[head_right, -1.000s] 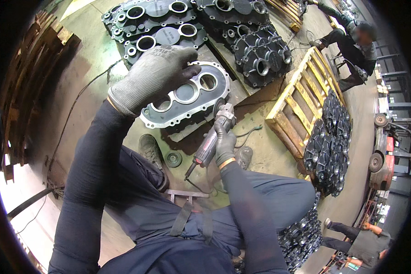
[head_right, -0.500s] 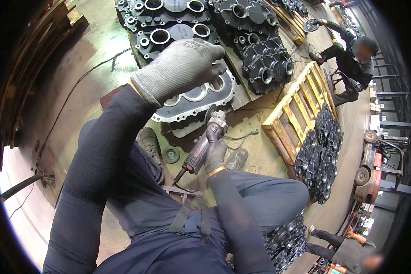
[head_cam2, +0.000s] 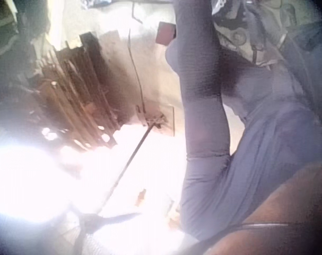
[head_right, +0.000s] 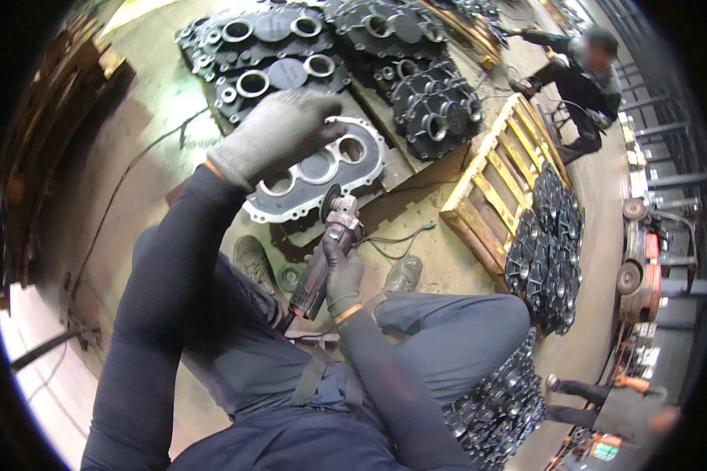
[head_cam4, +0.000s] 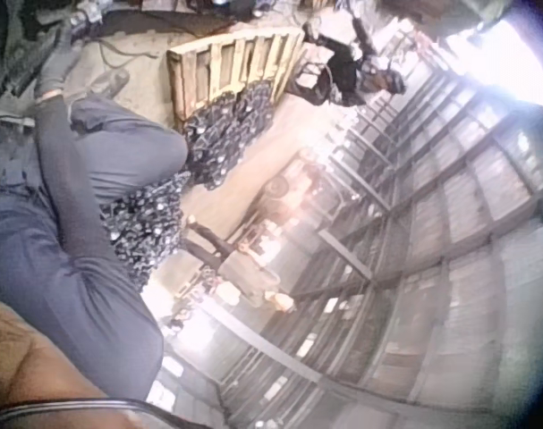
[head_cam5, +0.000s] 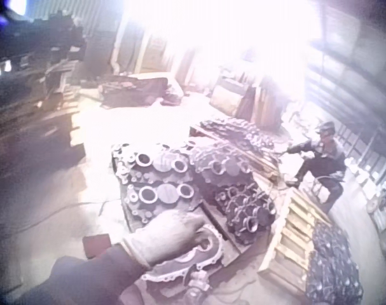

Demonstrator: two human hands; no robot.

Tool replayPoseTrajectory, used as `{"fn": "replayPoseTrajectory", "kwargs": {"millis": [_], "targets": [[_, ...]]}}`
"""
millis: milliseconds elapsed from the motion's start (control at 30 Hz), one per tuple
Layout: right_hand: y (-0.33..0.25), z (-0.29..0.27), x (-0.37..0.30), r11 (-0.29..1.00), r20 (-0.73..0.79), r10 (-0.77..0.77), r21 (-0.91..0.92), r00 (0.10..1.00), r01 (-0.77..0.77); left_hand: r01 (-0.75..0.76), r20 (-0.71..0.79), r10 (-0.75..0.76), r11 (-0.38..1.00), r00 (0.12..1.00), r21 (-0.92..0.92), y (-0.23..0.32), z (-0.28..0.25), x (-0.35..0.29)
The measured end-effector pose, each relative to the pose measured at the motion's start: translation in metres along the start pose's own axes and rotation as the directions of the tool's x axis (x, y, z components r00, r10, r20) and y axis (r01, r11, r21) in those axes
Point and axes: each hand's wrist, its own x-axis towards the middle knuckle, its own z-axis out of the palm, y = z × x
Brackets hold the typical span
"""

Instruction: The person sits on the floor and uses an angle grinder to smooth the edges of metal engine parts. They handle each part individually, grinding the edges and then placing it aside before picking up the next one.

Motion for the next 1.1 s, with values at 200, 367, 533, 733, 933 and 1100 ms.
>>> {"fn": "replayPoseTrajectory", "kwargs": {"millis": [200,367,533,733,933,1100], "targets": [[-0.13,-0.02,-0.009,0.968,-0.021,-0.249,-0.043,0.968,0.248,0.015,0.13,-0.037,0.986,0.991,0.167,-0.026,0.055,-0.002],[-0.255,-0.054,-0.022,0.91,-0.098,-0.414,-0.033,0.905,0.413,-0.009,0.335,-0.067,0.976,0.94,0.219,-0.033,0.161,-0.007],[-0.333,-0.092,-0.02,0.85,-0.112,-0.522,0.014,0.846,0.527,0.054,0.363,-0.216,0.912,0.906,0.406,-0.028,0.23,-0.021],[-0.339,-0.112,-0.014,0.888,-0.143,-0.351,0.264,0.925,0.378,0.062,0.312,-0.328,0.772,0.892,0.633,-0.055,0.297,-0.032],[-0.342,-0.101,-0.003,0.937,-0.201,-0.197,0.25,0.96,0.245,0.038,0.344,-0.305,0.794,0.888,0.606,-0.049,0.291,-0.019],[-0.348,-0.094,0.024,0.97,-0.186,-0.09,0.207,0.978,0.129,0.144,0.489,-0.332,0.913,0.807,0.382,-0.046,0.222,0.017]]}}
